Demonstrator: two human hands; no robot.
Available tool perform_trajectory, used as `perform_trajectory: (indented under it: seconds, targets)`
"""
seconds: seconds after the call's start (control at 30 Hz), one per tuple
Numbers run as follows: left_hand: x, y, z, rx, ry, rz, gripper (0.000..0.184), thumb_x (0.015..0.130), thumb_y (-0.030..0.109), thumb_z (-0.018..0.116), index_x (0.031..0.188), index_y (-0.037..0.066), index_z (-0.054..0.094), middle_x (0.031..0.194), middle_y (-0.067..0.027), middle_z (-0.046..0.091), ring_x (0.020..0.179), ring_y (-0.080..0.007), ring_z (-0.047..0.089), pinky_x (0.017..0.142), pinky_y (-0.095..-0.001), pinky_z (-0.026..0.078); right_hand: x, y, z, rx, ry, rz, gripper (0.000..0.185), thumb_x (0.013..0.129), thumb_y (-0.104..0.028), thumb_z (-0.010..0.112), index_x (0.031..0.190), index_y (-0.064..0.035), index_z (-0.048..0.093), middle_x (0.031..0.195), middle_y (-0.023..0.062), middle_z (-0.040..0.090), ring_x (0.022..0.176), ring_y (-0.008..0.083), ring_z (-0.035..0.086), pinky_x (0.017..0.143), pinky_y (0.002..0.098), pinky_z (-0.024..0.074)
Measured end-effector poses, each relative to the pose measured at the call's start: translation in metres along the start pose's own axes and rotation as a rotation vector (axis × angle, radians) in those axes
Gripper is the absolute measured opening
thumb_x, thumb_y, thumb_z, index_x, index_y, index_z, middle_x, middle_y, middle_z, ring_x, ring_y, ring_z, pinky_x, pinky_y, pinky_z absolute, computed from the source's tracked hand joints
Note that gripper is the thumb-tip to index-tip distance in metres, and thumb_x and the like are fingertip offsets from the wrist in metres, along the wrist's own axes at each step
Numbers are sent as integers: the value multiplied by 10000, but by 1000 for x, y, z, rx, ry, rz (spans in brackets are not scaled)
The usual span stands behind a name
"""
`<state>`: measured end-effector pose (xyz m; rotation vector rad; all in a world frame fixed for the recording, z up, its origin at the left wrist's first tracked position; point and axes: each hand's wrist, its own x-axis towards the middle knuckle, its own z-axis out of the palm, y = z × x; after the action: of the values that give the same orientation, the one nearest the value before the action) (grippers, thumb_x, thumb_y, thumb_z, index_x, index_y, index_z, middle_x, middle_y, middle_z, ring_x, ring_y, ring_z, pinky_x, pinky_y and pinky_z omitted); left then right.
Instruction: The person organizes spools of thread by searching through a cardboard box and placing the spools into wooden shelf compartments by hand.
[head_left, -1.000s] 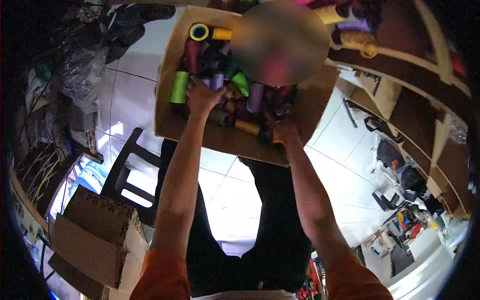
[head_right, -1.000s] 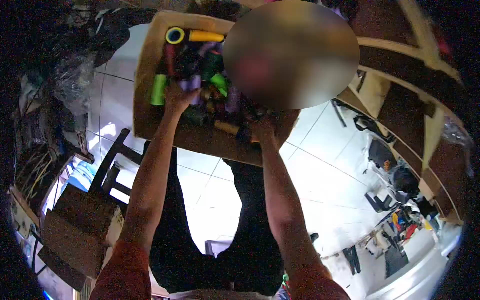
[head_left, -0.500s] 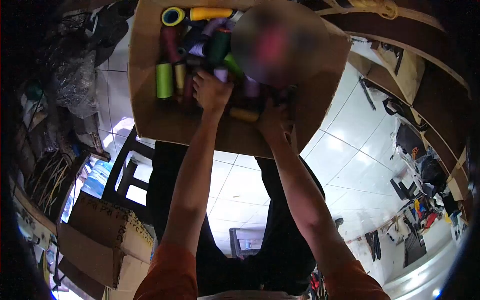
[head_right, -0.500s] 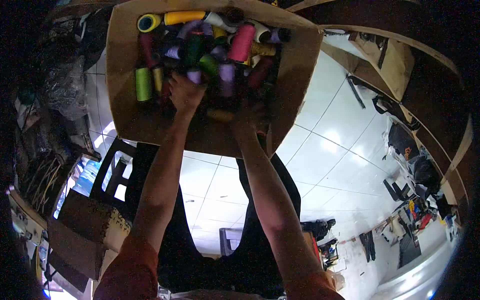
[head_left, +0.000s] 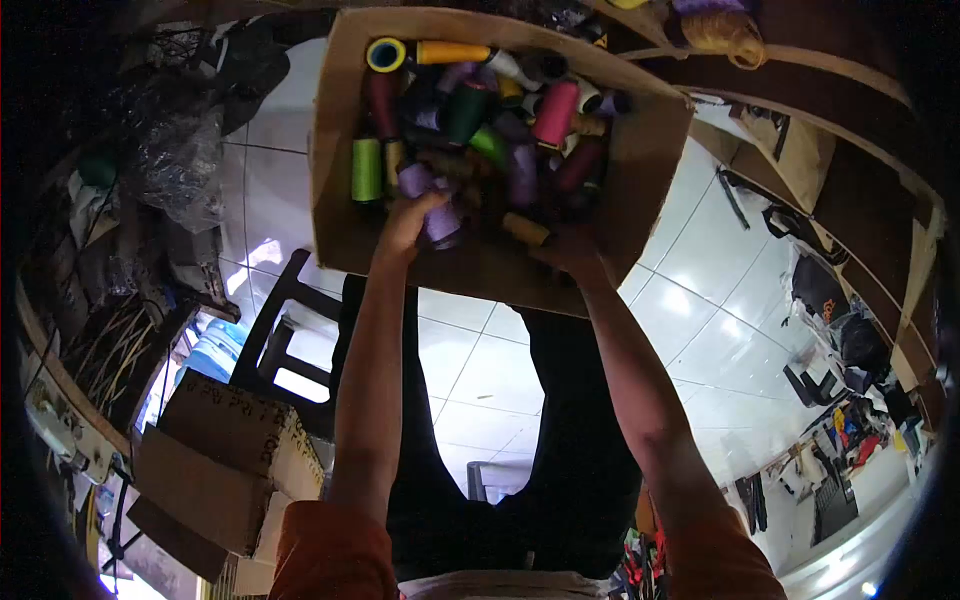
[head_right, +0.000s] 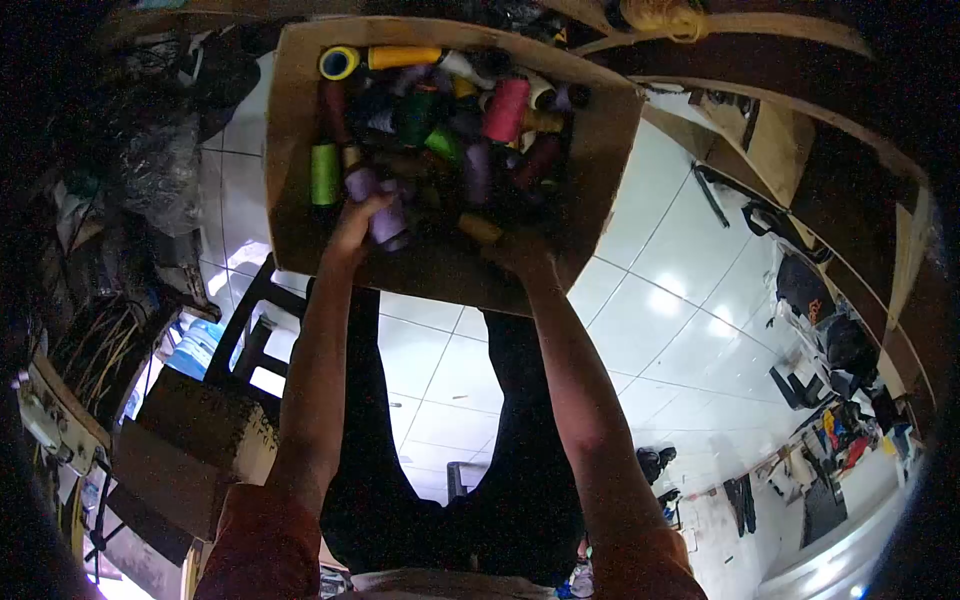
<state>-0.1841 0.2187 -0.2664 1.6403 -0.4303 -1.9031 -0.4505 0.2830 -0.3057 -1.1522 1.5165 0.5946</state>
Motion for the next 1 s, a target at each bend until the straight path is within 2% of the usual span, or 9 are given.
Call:
perform_trajectory:
  seconds: [0.13,0.23,0.33,0.53,0.63,0.73,0.83,0.93,1.0]
  targets:
    - [-13,20,-6,28,-5,-121,398,718,147,685,1073,58,528,909,-35,577,854,-164,561,790,-306,436,4,0,25,185,197,-19,701,623,-542,668,1133,-72,568,1016,144,629,933,288,607,828,393,472]
    - [-9,9,-13,-39,-80,-39,412,717,164,690,1079,65,519,924,-35,575,870,-163,556,791,-314,436,-9,-18,20,145,286,31,714,619,-531,675,1148,-65,558,1063,158,613,995,289,586,858,379,457]
    - [-15,5,-12,32,-72,-64,456,710,161,697,1111,63,502,945,-40,569,884,-164,552,802,-321,431,-3,-28,3,92,67,205,769,585,-517,709,1176,-58,534,1105,169,593,1065,282,553,890,383,441]
    - [-21,-1,-4,-87,-66,-178,565,700,147,708,1192,69,442,1024,-55,545,949,-174,531,838,-331,417,5,-27,15,83,249,391,800,526,-482,750,1174,-64,537,1088,166,601,1054,265,564,887,396,451]
    - [-21,-2,-5,-90,-122,-126,628,686,134,719,1225,75,401,1055,-59,534,979,-189,522,851,-343,416,22,-12,9,27,110,242,775,599,-555,697,1181,-69,539,1191,169,544,1110,270,531,890,386,447]
    - [-20,3,-6,-89,-125,-177,676,672,119,729,1246,77,374,1067,-63,530,985,-201,524,862,-353,415,35,-5,13,-65,5,295,763,593,-534,713,1181,-79,542,1167,158,564,1092,279,543,888,390,449]
    - [-14,2,-8,-96,-65,-129,656,667,113,729,1230,75,394,1053,-63,538,984,-202,526,865,-351,415,35,24,46,80,500,-138,688,536,-501,752,1048,-60,619,901,121,660,795,244,652,735,378,515]
    - [-20,9,-9,-88,13,-146,624,665,103,724,1208,74,418,1033,-64,546,979,-199,528,866,-348,416,18,-1,38,-53,376,121,604,537,-404,798,997,-49,632,836,96,668,741,219,653,687,361,516]
    - [-22,12,-11,-140,-52,-124,600,673,105,720,1198,75,431,1022,-59,550,969,-193,531,856,-349,422,-9,-13,15,180,238,147,536,564,-322,806,993,-51,632,823,89,664,715,171,643,651,330,510]
